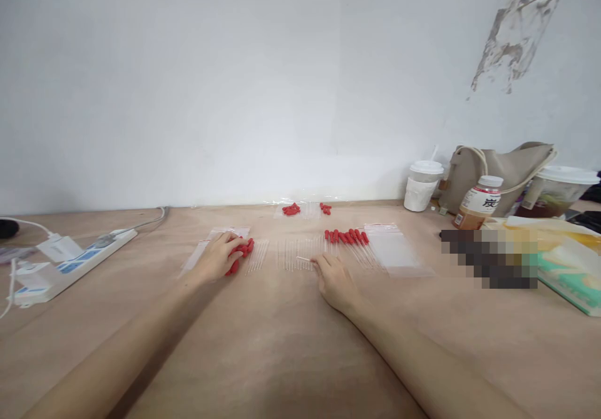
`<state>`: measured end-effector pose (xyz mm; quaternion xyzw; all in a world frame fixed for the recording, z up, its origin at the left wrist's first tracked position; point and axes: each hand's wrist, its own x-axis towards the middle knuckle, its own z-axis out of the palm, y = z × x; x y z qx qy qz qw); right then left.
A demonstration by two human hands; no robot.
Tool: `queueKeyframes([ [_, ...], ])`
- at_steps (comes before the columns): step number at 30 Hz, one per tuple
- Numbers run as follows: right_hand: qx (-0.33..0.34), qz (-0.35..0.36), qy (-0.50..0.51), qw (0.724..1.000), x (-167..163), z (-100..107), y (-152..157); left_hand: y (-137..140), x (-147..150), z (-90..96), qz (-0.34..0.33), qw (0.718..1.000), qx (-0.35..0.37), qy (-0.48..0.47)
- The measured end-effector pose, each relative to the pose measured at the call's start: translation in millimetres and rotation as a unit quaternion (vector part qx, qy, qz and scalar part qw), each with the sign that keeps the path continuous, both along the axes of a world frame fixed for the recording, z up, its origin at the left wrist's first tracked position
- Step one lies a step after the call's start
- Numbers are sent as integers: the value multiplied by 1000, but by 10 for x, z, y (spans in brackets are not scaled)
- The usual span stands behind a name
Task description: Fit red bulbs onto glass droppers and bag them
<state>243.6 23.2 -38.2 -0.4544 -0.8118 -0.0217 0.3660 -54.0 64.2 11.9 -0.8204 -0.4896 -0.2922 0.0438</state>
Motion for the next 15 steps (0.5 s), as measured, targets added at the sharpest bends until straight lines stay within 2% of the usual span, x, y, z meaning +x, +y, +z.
queueKeyframes([
  [4, -2, -2, 0, 1000, -4, 2, -3, 198, -39, 48, -35, 999, -22, 4],
  [7, -4, -1, 2, 1000, -4, -5, 1, 218, -7, 66, -38, 999, -22, -17],
  [10, -7, -5, 4, 1000, -3, -12, 13, 96, 71, 76, -27, 998, -7, -63],
  [13, -19, -14, 6, 1000, -3, -14, 21, -141, 239, 22, -12, 992, -2, -123],
  [14, -22, -15, 7, 1000, -3, -12, 21, -228, 314, -17, -12, 988, -12, -151],
  [15, -24, -14, 9, 1000, -3, -9, 18, -310, 394, -65, -35, 972, -54, -227],
])
